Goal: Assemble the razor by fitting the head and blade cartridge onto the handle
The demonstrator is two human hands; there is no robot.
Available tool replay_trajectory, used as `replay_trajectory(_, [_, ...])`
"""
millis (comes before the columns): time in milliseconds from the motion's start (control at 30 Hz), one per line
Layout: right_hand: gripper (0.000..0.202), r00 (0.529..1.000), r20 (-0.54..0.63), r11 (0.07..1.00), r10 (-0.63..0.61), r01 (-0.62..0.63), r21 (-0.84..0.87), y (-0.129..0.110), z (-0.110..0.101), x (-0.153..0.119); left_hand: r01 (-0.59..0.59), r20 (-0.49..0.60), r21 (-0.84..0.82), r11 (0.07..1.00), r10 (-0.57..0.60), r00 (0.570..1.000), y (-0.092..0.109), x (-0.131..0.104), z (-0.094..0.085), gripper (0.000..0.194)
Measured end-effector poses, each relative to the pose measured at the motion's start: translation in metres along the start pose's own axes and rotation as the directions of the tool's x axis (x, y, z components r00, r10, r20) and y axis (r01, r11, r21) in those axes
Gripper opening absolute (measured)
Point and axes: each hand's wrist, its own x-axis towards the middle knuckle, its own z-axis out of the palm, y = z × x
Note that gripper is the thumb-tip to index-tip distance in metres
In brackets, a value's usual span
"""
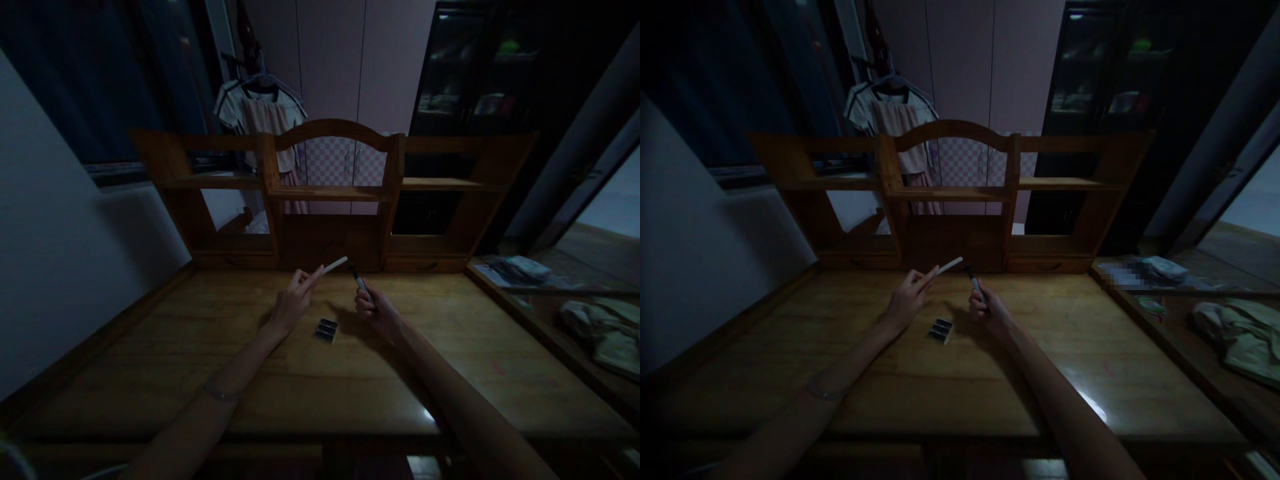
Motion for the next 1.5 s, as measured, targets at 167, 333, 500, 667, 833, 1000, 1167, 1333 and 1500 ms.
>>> replay_trajectory(167, [0.045,1.000,0.028,1.000,-0.007,0.007,0.002,-0.002,0.003,-0.002,-0.035,0.052,0.071,0.997,0.031,0.998,0.005,0.000,-0.003,0.053])
replay_trajectory(333, [0.043,0.999,0.052,1.000,-0.006,0.005,0.017,-0.002,0.002,-0.002,-0.015,0.065,0.119,0.993,0.007,0.998,0.013,0.001,-0.004,0.056])
replay_trajectory(500, [0.042,0.999,0.042,1.000,-0.016,0.016,0.020,-0.001,0.002,-0.003,0.037,0.034,0.143,0.989,-0.042,0.999,0.012,0.002,-0.005,0.058])
replay_trajectory(667, [0.041,0.998,0.059,1.000,-0.009,0.007,0.031,-0.001,0.003,-0.003,-0.020,0.049,0.090,0.996,0.016,0.999,0.009,0.001,-0.003,0.056])
replay_trajectory(833, [0.041,0.996,0.087,0.998,-0.010,0.005,0.059,0.000,-0.002,-0.002,0.071,0.077,0.100,0.992,-0.079,0.994,0.006,0.001,-0.001,0.057])
replay_trajectory(1000, [0.041,0.993,0.122,0.997,0.001,-0.010,0.075,-0.001,-0.003,-0.001,0.072,0.114,0.089,0.993,-0.082,0.990,0.004,0.001,-0.004,0.055])
replay_trajectory(1167, [0.042,0.994,0.111,0.997,-0.004,-0.005,0.082,-0.002,0.002,-0.003,0.053,0.101,0.028,0.998,-0.055,0.993,0.001,0.000,-0.005,0.051])
replay_trajectory(1333, [0.041,0.997,0.080,0.998,-0.015,0.011,0.057,-0.001,0.003,-0.003,0.011,0.104,0.016,1.000,-0.013,0.994,0.002,0.000,-0.004,0.054])
replay_trajectory(1500, [0.041,0.998,0.068,0.998,-0.018,0.015,0.056,-0.002,0.006,-0.005,0.027,0.034,-0.014,1.000,-0.027,0.999,-0.002,0.001,-0.004,0.054])
